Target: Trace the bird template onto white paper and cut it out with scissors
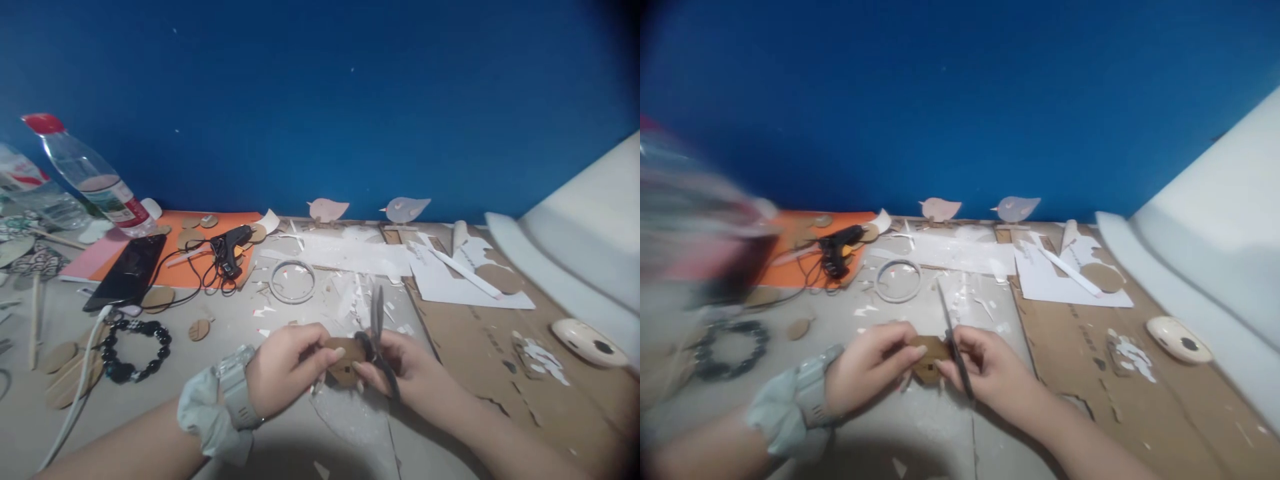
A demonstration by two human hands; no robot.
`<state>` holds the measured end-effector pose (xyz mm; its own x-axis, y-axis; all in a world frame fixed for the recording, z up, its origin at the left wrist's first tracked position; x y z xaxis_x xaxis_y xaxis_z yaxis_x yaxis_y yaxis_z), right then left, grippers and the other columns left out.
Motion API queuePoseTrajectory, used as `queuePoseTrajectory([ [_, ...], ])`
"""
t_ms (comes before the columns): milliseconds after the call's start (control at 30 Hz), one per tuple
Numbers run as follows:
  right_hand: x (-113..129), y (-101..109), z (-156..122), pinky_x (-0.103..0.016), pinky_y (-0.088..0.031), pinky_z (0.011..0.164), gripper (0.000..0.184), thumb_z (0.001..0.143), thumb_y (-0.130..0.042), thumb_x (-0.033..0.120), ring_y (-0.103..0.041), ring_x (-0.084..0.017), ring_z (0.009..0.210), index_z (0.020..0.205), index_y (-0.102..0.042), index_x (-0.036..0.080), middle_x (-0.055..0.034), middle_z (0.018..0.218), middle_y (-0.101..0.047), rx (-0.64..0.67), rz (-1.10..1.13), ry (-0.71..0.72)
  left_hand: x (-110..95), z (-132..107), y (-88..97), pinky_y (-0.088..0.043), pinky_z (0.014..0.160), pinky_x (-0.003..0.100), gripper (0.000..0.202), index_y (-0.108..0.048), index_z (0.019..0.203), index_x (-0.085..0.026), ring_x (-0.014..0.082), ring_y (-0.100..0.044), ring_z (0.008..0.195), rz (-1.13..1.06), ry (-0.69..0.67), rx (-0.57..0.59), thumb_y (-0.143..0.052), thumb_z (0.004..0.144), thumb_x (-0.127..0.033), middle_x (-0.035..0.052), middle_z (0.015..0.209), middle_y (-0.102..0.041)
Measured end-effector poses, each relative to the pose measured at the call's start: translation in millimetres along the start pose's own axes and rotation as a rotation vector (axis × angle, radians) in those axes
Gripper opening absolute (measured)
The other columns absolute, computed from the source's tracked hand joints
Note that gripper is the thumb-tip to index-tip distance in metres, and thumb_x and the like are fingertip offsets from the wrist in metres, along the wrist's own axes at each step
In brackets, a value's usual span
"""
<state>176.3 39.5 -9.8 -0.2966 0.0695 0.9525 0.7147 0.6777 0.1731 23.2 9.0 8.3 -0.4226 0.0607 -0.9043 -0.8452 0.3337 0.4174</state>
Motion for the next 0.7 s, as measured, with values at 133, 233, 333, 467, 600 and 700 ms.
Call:
queuePoseTrajectory([
  [133, 4, 2, 0, -0.022, -0.040, 0.056, 0.021, 0.077, -0.060, 0.035, -0.047, -0.012, 0.063, 0.076, -0.053, 0.016, 0.0005, 0.069, -0.050, -0.074, 0.009, 0.043, 1, 0, 0.6, -0.034, 0.051, 0.019, 0.031, -0.046, 0.069, -0.017, 0.0080, -0.047, 0.049, 0.003, 0.003, -0.013, -0.042, 0.089, -0.041, -0.0045, 0.052, -0.052],
  [233, 7, 7, -2, -0.022, -0.040, 0.056, 0.017, 0.077, -0.059, 0.034, -0.048, -0.013, 0.063, 0.077, -0.053, 0.018, 0.0010, 0.069, -0.050, -0.184, -0.041, 0.063, 0, 0, 0.3, -0.034, 0.052, 0.018, 0.030, -0.048, 0.068, -0.017, 0.0078, -0.047, 0.051, 0.025, -0.010, -0.011, -0.045, 0.088, -0.038, -0.0044, 0.053, -0.052],
  [333, 9, 8, -2, -0.022, -0.039, 0.054, 0.016, 0.079, -0.057, 0.034, -0.046, -0.012, 0.060, 0.080, -0.053, 0.019, 0.0018, 0.066, -0.050, -0.218, -0.070, 0.057, 0, -1, -0.4, -0.034, 0.052, 0.018, 0.029, -0.049, 0.068, -0.016, 0.0075, -0.046, 0.050, 0.031, -0.020, 0.002, -0.046, 0.088, -0.038, -0.0043, 0.053, -0.053],
  [467, 11, 3, -2, -0.021, -0.039, 0.054, 0.016, 0.079, -0.058, 0.034, -0.046, -0.011, 0.059, 0.079, -0.054, 0.019, 0.0026, 0.066, -0.050, -0.158, -0.058, 0.091, -2, -2, 1.0, -0.035, 0.052, 0.018, 0.034, -0.050, 0.068, -0.016, 0.0074, -0.046, 0.050, 0.014, -0.041, -0.019, -0.042, 0.089, -0.042, -0.0037, 0.053, -0.052],
  [600, 10, 0, -4, -0.021, -0.036, 0.054, 0.012, 0.080, -0.057, 0.029, -0.043, -0.010, 0.058, 0.078, -0.052, 0.019, 0.0039, 0.064, -0.047, -0.103, -0.116, 0.142, -2, -3, 3.3, -0.036, 0.054, 0.018, 0.035, -0.052, 0.071, -0.016, 0.0082, -0.048, 0.053, 0.033, -0.051, -0.059, -0.040, 0.090, -0.042, -0.0031, 0.054, -0.052],
  [700, 9, -1, -5, -0.021, -0.033, 0.054, 0.012, 0.080, -0.057, 0.027, -0.040, -0.010, 0.059, 0.075, -0.051, 0.018, 0.0037, 0.065, -0.045, -0.080, -0.244, 0.170, -2, -4, 3.9, -0.036, 0.055, 0.018, 0.034, -0.053, 0.070, -0.016, 0.0087, -0.048, 0.056, 0.058, -0.082, -0.069, -0.040, 0.090, -0.040, -0.0027, 0.055, -0.052],
])
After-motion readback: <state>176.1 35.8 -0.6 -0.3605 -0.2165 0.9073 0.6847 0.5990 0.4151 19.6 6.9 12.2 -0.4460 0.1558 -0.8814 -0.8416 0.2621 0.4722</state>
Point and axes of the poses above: each hand's wrist, its own z-axis towards the middle knuckle, its own y-axis out of the back of the hand, x = y × z, the point moved 5 cm from there along z, towards the middle knuckle
